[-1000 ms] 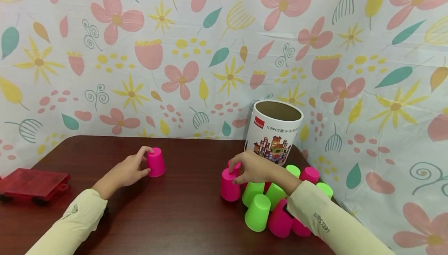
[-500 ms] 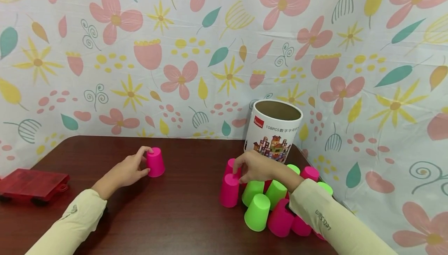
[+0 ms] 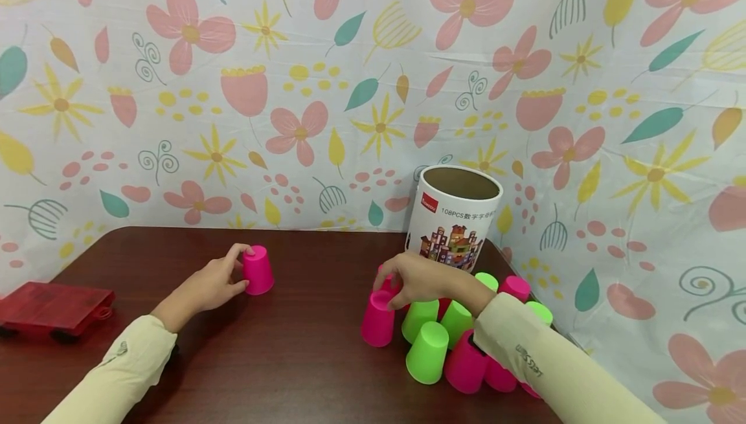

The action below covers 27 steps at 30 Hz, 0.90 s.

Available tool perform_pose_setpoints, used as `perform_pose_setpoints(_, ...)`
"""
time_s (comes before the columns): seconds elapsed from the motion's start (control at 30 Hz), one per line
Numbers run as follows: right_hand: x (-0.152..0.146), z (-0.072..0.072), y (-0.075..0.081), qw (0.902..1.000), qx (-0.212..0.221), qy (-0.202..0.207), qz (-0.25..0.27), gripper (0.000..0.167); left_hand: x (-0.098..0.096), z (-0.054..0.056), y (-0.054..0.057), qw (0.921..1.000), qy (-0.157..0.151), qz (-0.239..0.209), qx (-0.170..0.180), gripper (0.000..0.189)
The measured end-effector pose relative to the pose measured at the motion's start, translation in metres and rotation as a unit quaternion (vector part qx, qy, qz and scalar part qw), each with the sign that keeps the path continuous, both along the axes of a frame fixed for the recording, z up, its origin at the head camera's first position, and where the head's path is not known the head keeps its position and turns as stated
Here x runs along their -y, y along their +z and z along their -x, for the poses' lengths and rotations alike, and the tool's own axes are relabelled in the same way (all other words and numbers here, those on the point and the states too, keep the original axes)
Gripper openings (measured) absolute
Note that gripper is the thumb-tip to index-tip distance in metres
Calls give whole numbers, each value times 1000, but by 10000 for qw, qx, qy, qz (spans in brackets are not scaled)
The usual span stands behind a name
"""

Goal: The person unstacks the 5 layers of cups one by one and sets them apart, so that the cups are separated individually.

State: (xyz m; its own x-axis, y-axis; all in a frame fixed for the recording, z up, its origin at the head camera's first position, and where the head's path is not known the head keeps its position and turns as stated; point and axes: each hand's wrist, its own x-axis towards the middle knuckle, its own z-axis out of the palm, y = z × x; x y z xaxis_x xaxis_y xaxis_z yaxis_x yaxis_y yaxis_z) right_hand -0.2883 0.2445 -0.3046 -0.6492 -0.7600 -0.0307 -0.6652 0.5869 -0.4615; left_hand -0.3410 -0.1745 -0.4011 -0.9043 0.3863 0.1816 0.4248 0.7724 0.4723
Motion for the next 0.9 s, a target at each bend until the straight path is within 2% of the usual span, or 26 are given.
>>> perform_pose_setpoints(0.33,5,1,2,9994,47,-94,-333,28,-1,0,3,10000,-36,-4,-38,62)
perform_pose_setpoints(0.5,1,-1,5,9985,127,-303,-449,31,-1,1,3,9998,-103,-45,-148,58)
perform_pose_setpoints(0.67,-1,-2,5,9978,58,-372,-540,34,-1,-1,2,9991,-96,-117,-387,52)
perform_pose_setpoints(0.73,-1,-4,6,9979,-12,-359,-533,35,-2,-2,2,9988,7,-83,-485,50)
perform_pose_setpoints(0.9,-3,-15,11,9977,-336,-578,-89,34,-4,-4,2,9946,303,274,-954,49)
